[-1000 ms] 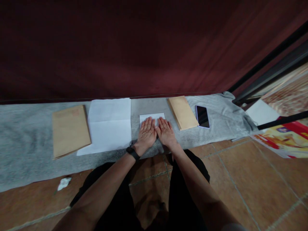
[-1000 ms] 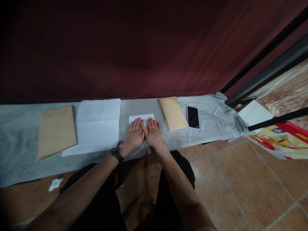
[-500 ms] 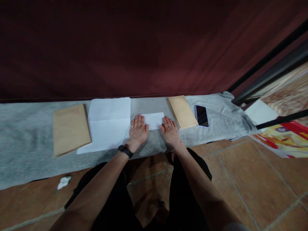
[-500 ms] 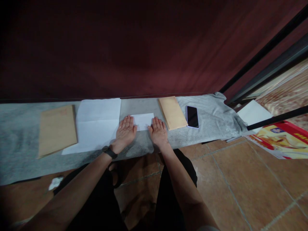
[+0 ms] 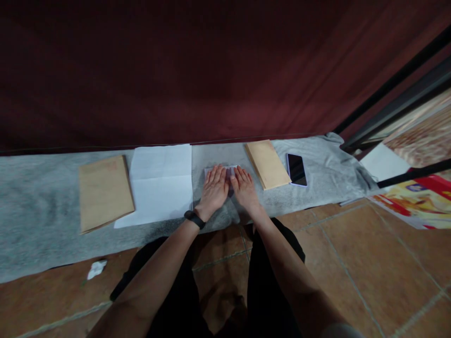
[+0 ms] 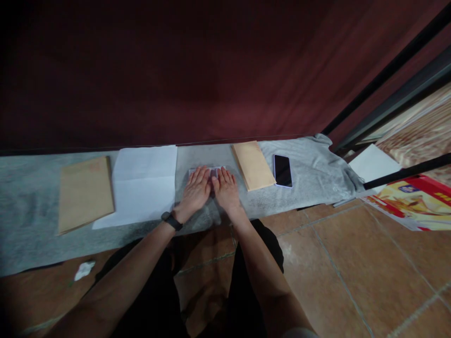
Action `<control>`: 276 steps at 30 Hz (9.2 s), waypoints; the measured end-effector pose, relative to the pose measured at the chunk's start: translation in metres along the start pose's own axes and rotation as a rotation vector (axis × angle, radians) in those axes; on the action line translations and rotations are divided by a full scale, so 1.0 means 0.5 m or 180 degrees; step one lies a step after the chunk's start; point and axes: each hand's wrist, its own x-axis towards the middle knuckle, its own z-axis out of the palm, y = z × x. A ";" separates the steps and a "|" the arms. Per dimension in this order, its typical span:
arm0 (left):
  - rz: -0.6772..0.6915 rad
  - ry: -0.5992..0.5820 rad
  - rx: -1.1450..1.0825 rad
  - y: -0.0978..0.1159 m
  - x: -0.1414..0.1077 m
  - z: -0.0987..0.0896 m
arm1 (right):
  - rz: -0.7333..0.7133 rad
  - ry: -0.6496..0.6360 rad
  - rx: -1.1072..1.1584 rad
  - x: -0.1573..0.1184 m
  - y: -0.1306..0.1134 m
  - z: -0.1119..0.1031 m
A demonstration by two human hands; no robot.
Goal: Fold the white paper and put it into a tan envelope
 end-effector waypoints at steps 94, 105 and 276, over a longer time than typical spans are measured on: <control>-0.0361 -0.0182 0.0006 0.037 0.072 0.061 | -0.0069 -0.0132 -0.0515 -0.044 0.054 -0.007; -0.0612 -0.0203 0.0158 0.026 0.063 0.052 | -0.0171 -0.0312 -0.0445 -0.045 0.056 -0.018; -0.0054 -0.0273 0.0122 0.006 0.014 0.003 | 0.0048 -0.0092 -0.0353 -0.009 0.037 -0.011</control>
